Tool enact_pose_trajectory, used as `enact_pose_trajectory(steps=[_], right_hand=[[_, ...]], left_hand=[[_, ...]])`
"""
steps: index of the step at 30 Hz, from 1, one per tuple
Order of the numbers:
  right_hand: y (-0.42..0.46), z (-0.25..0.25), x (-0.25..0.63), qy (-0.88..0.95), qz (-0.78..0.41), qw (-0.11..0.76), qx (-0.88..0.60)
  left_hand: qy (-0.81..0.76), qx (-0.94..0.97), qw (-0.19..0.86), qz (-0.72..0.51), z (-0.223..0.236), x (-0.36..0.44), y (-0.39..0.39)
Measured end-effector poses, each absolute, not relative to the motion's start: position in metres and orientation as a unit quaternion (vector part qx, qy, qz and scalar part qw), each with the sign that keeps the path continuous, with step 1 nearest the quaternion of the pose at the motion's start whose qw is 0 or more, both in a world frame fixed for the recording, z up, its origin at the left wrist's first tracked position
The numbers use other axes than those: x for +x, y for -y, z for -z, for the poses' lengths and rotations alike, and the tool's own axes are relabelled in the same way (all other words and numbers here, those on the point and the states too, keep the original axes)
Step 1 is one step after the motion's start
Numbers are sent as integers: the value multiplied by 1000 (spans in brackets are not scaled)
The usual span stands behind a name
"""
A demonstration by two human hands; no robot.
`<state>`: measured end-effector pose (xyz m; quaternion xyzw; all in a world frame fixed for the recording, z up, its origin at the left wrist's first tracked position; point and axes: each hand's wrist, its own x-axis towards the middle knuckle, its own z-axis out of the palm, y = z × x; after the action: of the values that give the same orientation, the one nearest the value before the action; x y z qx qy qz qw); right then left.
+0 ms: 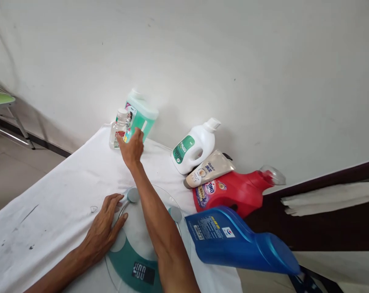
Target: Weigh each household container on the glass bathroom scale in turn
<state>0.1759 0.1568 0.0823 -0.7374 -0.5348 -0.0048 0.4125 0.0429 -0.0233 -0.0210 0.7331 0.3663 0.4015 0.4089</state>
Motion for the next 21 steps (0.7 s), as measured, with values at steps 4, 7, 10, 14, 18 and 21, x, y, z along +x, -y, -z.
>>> enact_pose_trajectory(steps=[4, 7, 10, 14, 18, 21], right_hand=[[-105, -97, 253, 487, 174, 459, -722], [-79, -109, 317, 393, 267, 444, -760], [-73, -116, 359, 340, 234, 411, -813], [-86, -117, 379, 329, 206, 380, -840], [-100, -116, 381, 310, 200, 367, -854], [-105, -115, 381, 294, 208, 361, -860]], left_hand=[[-370, 740, 398, -396, 22, 42, 24], [-371, 745, 393, -391, 24, 42, 24], [-371, 746, 392, -390, 25, 42, 25], [-369, 744, 397, -390, 24, 42, 24], [-375, 744, 394, -387, 22, 42, 24], [-376, 743, 397, -385, 20, 42, 24]])
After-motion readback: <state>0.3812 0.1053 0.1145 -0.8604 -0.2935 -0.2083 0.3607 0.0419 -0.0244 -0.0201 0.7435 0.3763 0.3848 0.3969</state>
